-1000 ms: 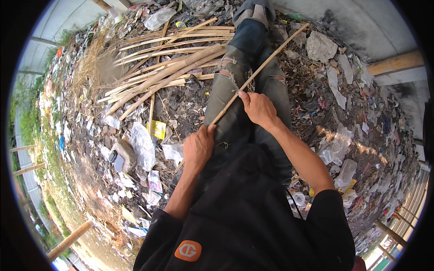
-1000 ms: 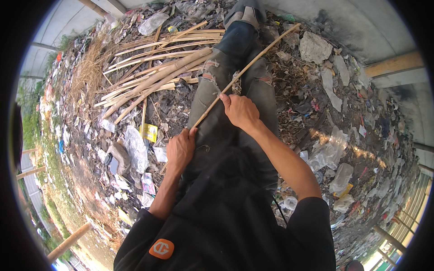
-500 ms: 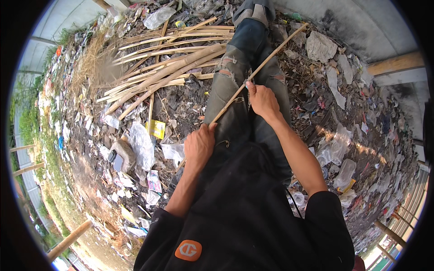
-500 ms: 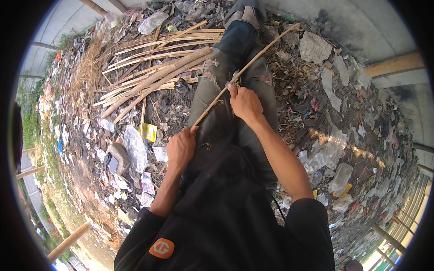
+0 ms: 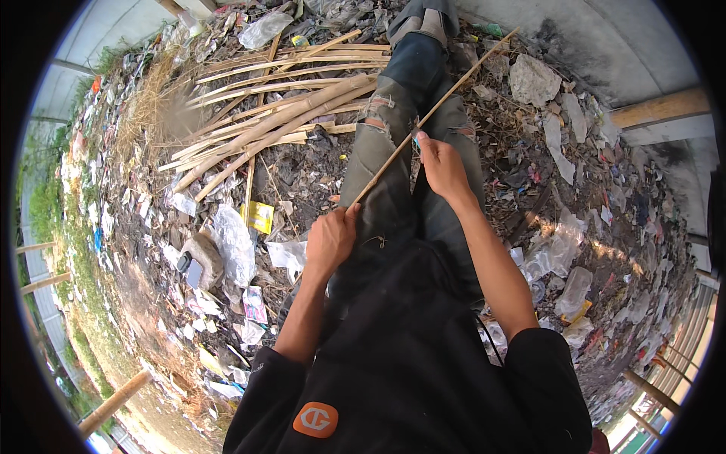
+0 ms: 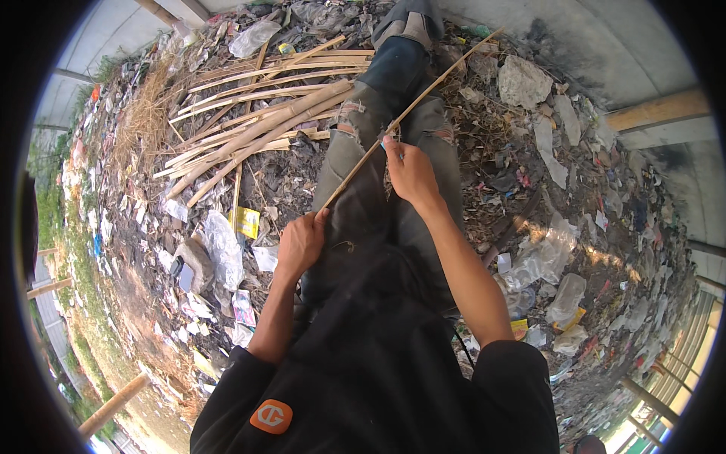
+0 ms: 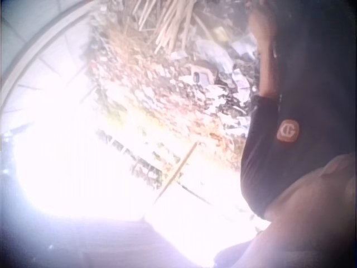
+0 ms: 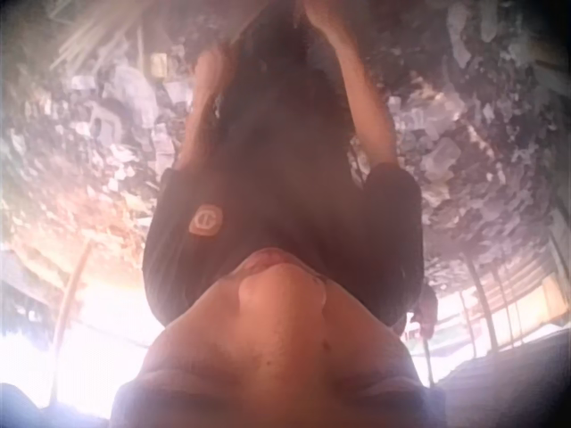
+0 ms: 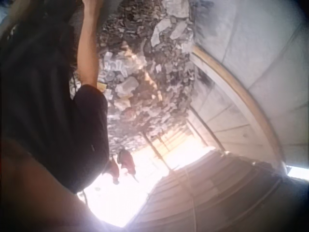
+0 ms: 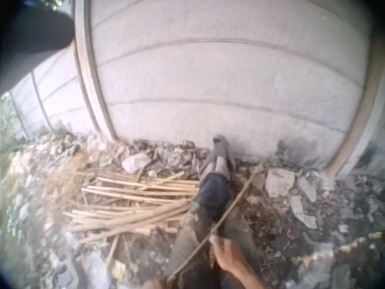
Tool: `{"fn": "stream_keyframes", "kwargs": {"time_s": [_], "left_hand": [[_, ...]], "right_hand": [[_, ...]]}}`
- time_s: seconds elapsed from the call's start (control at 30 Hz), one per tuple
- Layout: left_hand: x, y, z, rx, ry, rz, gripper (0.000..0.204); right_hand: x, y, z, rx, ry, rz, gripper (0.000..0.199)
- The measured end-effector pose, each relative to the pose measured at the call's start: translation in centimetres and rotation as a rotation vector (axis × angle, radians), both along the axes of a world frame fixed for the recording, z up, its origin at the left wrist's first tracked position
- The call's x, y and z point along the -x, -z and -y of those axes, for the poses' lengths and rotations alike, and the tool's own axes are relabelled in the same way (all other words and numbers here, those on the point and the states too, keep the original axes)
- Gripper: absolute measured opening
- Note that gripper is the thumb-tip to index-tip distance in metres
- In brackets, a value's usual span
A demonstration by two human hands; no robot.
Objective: The person sits on the ground and uses a utility knife to shave the surface of a long bamboo stick. They hold the stick with one hand and scrape along its length with the other, removing thin strips of material.
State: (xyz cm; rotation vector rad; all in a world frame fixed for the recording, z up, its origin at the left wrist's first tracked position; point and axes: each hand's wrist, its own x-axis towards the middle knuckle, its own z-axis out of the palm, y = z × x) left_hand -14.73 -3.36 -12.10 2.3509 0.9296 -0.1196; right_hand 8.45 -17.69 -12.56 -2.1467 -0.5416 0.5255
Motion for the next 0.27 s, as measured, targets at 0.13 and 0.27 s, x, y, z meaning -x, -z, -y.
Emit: {"fn": "stream_keyframes", "kwargs": {"time_s": [0.13,0.27], "left_hand": [[-0.4,0.0,-1.6,0.106,0.047,0.003,0.063],[-0.6,0.2,-2.1,0.160,0.029,0.009,0.069]], "right_hand": [[-2.2,0.3,-1.0,0.302,0.078,0.157,0.060],[-1.8,1.6,-1.6,0.341,0.051,0.158,0.062]]}}
